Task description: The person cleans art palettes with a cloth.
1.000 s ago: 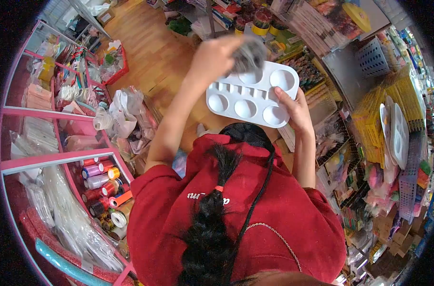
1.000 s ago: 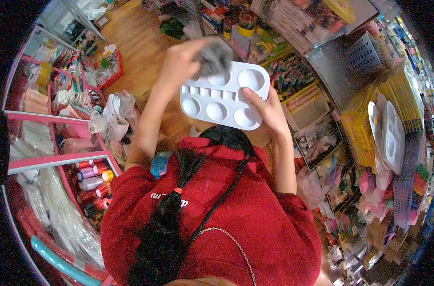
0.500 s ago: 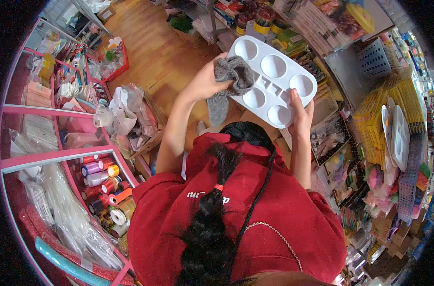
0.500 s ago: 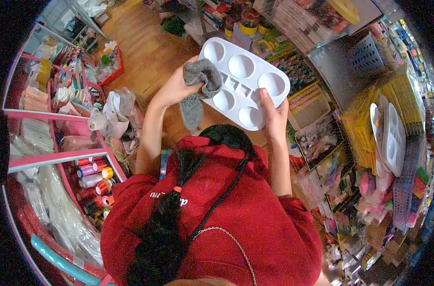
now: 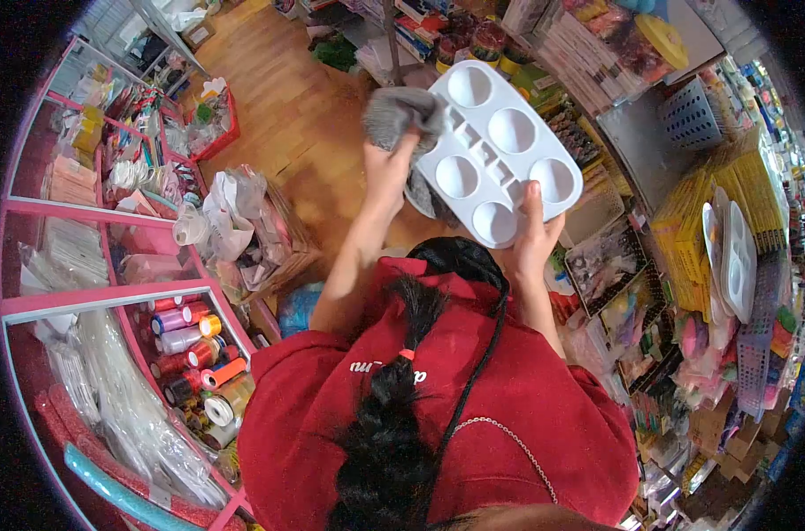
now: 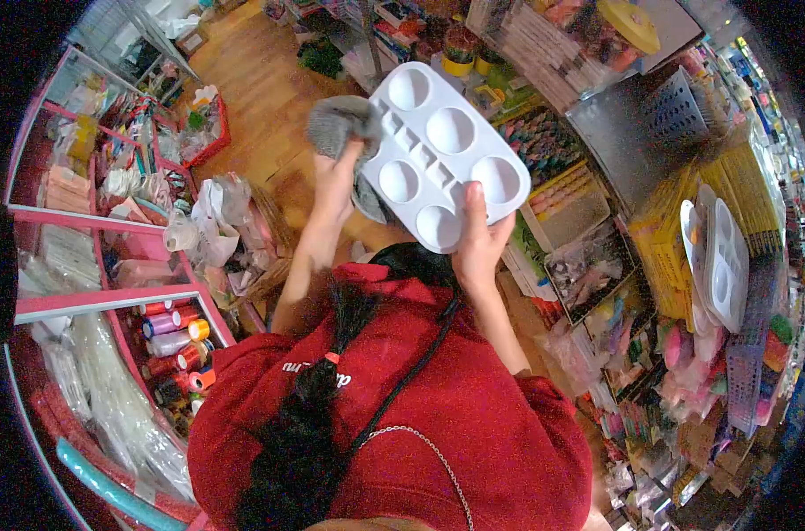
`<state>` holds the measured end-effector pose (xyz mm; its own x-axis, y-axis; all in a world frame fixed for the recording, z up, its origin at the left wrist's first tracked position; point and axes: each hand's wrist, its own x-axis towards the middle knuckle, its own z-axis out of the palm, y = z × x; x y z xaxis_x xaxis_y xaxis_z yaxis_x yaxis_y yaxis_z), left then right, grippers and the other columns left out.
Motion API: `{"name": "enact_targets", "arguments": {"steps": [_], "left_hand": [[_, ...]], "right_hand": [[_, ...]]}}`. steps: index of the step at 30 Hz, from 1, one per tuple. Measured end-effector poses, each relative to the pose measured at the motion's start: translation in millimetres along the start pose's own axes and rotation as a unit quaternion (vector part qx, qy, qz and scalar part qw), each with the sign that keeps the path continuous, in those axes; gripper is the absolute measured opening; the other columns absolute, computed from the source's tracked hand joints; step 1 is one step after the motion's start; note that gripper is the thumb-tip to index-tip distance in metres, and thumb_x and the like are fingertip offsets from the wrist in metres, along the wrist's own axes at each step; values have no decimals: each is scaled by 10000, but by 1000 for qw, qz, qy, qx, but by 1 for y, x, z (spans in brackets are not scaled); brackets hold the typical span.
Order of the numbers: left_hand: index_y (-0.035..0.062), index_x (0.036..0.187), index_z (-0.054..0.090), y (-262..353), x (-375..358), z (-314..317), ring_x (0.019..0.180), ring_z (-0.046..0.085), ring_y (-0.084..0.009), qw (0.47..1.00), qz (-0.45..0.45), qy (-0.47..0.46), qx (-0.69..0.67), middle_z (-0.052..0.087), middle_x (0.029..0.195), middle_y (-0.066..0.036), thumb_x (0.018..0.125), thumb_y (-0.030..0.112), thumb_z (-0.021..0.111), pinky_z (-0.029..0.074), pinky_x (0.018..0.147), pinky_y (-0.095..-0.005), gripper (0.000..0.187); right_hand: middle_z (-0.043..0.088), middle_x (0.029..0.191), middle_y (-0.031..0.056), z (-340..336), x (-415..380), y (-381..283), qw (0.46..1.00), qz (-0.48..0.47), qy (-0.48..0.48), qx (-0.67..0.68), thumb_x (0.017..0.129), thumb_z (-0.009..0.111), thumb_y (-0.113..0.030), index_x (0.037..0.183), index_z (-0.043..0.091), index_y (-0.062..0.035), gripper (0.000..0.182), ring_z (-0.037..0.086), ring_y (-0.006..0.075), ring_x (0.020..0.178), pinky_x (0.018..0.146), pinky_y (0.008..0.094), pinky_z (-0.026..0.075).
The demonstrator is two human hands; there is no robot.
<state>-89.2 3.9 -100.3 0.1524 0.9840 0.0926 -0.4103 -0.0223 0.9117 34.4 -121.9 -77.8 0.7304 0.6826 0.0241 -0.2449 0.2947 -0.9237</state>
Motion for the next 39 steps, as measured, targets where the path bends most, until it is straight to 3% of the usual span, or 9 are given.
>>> {"name": "enact_targets", "arguments": {"steps": [3, 6, 13, 20, 21, 25, 29, 32, 39], "left_hand": [[20, 1094, 518, 19, 6, -24, 958, 527, -143, 974, -84, -188, 89, 564, 1030, -28, 740, 6, 618, 413, 842, -285, 368], [-4, 1042, 554, 33, 8, -21, 883, 544, -123, 944, -24, -294, 152, 604, 979, -26, 752, 14, 636, 425, 826, -274, 302], [-48, 934, 580, 10, 0, -9, 821, 589, -150, 962, 122, -87, 227, 635, 849, -93, 751, 3, 555, 454, 752, -281, 191], [-2, 1132, 519, -1, 17, 18, 982, 525, -147, 985, 120, 121, 9, 552, 1119, -85, 926, 147, 436, 400, 859, -272, 267], [26, 1236, 433, 3, 20, 17, 1026, 515, -165, 989, 97, 107, -37, 511, 1189, -99, 953, 233, 388, 389, 907, -293, 354], [41, 1303, 325, 16, 11, 3, 1107, 486, -218, 960, -82, -111, -245, 480, 1229, -112, 911, 145, 449, 367, 973, -360, 424], [29, 1180, 457, 5, -16, 15, 974, 554, -182, 949, -156, -198, -192, 559, 1093, -73, 743, -43, 625, 430, 879, -324, 475], [32, 1120, 510, 4, -21, 25, 938, 556, -160, 950, -207, -213, -93, 583, 1026, -46, 735, -31, 647, 441, 842, -294, 414], [6, 1129, 496, 8, -9, 19, 949, 559, -191, 989, -107, -99, -25, 576, 1045, -60, 722, -17, 611, 442, 833, -299, 423]], "right_hand": [[554, 1021, 110, -19, 15, -6, 999, 50, -11, -10, 810, 645, -241, 1157, 438, 11, 477, 549, 189, 908, 767, 328, 460], [544, 1041, 120, -36, 29, -13, 993, 74, -53, -71, 803, 649, -230, 1183, 412, 21, 513, 551, 204, 922, 781, 335, 459], [539, 1056, 107, -24, 20, -11, 998, 47, -15, -44, 807, 646, -241, 1184, 412, 9, 509, 537, 193, 942, 793, 339, 446], [545, 1047, 82, -1, 5, 3, 999, -5, 38, 18, 841, 615, -231, 1159, 443, -6, 426, 529, 162, 931, 813, 310, 419], [545, 1047, 81, 2, 4, 4, 998, -17, 47, 31, 849, 603, -219, 1160, 442, -8, 409, 529, 162, 930, 812, 309, 419], [533, 1072, 81, -2, 13, 3, 992, -50, 89, 76, 870, 572, -200, 1169, 432, -9, 381, 530, 168, 949, 805, 320, 441], [513, 1103, 89, 0, 11, 11, 991, -26, 75, 105, 868, 572, -207, 1187, 411, -20, 403, 529, 179, 969, 806, 336, 456], [510, 1111, 84, 4, 4, 16, 993, -1, 54, 105, 866, 575, -190, 1195, 405, -30, 403, 520, 175, 982, 831, 325, 435], [441, 1226, 89, -24, 10, 23, 987, 103, -92, 77, 818, 620, -166, 1308, 326, -23, 590, 416, 193, 1139, 974, 320, 293]]}}
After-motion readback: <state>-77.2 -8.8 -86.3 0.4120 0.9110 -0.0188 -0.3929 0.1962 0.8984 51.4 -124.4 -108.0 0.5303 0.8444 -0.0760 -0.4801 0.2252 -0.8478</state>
